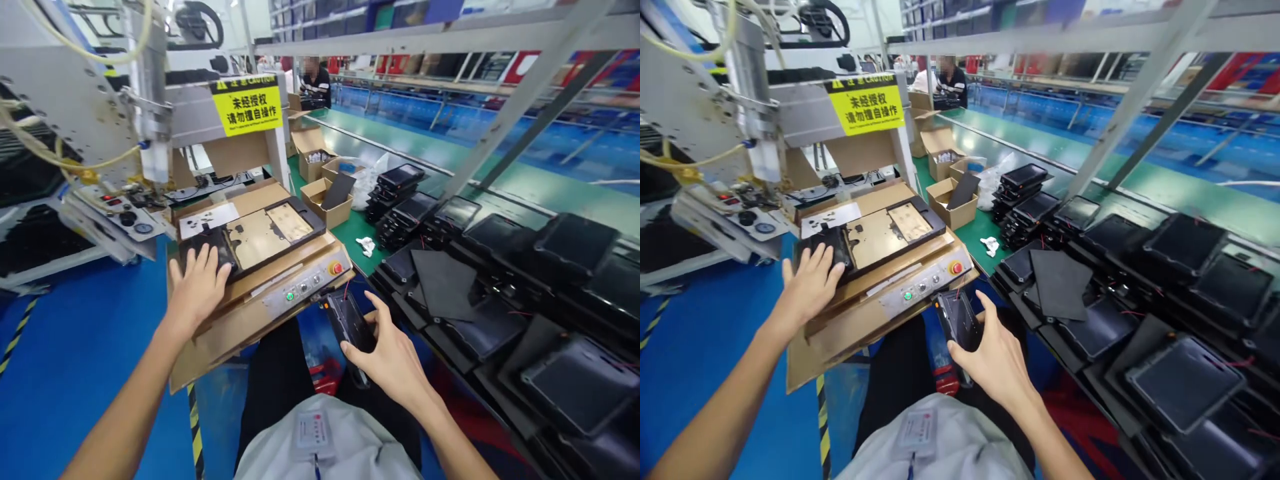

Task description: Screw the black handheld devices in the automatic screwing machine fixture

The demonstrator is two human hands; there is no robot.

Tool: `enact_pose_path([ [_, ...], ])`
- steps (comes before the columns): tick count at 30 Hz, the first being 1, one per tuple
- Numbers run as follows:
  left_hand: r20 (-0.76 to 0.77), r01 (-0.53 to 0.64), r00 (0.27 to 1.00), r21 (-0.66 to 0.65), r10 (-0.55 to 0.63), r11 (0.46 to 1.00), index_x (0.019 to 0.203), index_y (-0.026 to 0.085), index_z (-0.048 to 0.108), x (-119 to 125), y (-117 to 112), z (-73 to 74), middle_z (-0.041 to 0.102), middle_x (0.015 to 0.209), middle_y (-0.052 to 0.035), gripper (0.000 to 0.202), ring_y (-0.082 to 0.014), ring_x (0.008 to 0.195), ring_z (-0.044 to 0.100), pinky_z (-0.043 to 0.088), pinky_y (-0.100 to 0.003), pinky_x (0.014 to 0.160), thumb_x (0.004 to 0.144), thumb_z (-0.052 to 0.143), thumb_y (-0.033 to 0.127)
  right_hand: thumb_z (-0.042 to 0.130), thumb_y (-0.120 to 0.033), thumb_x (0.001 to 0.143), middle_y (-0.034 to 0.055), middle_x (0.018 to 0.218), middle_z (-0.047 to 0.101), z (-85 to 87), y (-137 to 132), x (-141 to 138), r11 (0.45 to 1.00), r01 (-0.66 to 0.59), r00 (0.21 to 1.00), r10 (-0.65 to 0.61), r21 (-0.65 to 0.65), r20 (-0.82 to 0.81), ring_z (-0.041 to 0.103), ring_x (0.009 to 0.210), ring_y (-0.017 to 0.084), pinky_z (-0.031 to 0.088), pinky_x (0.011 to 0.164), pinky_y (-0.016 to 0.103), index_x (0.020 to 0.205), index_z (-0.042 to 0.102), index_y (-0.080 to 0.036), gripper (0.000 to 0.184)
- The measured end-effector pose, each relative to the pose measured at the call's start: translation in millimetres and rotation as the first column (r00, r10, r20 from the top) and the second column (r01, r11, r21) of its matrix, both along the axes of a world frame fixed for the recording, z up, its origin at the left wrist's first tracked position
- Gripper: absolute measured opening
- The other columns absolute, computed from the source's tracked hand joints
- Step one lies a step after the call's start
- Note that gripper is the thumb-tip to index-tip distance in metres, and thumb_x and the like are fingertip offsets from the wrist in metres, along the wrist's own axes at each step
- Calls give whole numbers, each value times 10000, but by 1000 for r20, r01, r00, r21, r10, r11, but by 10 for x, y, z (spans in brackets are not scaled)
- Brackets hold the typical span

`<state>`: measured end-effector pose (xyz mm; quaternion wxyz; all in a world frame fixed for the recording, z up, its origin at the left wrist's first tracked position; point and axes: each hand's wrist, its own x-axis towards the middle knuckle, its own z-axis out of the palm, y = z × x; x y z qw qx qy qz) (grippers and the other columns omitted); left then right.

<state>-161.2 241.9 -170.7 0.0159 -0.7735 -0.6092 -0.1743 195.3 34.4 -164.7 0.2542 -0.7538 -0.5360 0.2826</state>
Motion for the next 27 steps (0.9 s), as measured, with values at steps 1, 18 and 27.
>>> enact_pose_path([
  [1,-17,14,1000,28,-13,1000,1647,154,364,80,-186,-35,350,1688,-206,757,-459,1595,178,11,-748,1252,1021,343,579,705,-498,809,63,1187,646,-37,-42,16,1000,16,1000,-16,-6,-9,692,955,275,524,850,414,1621,236,-296,959],
  [18,-98,56,994,120,-44,991,1515,88,541,83,-127,209,547,1552,-226,665,-421,1510,414,67,-584,1322,1026,431,525,635,-624,808,45,1205,685,-422,-316,45,994,103,994,-104,19,22,728,818,280,511,720,404,1602,290,-371,902],
  [27,-285,54,958,203,6,978,1459,-35,535,147,-443,160,541,1524,-290,646,-470,1484,374,78,-696,1260,1057,382,448,706,-512,807,50,1218,670,-331,-275,-63,997,75,997,-75,21,7,720,947,274,530,837,401,1620,254,-328,948],
])
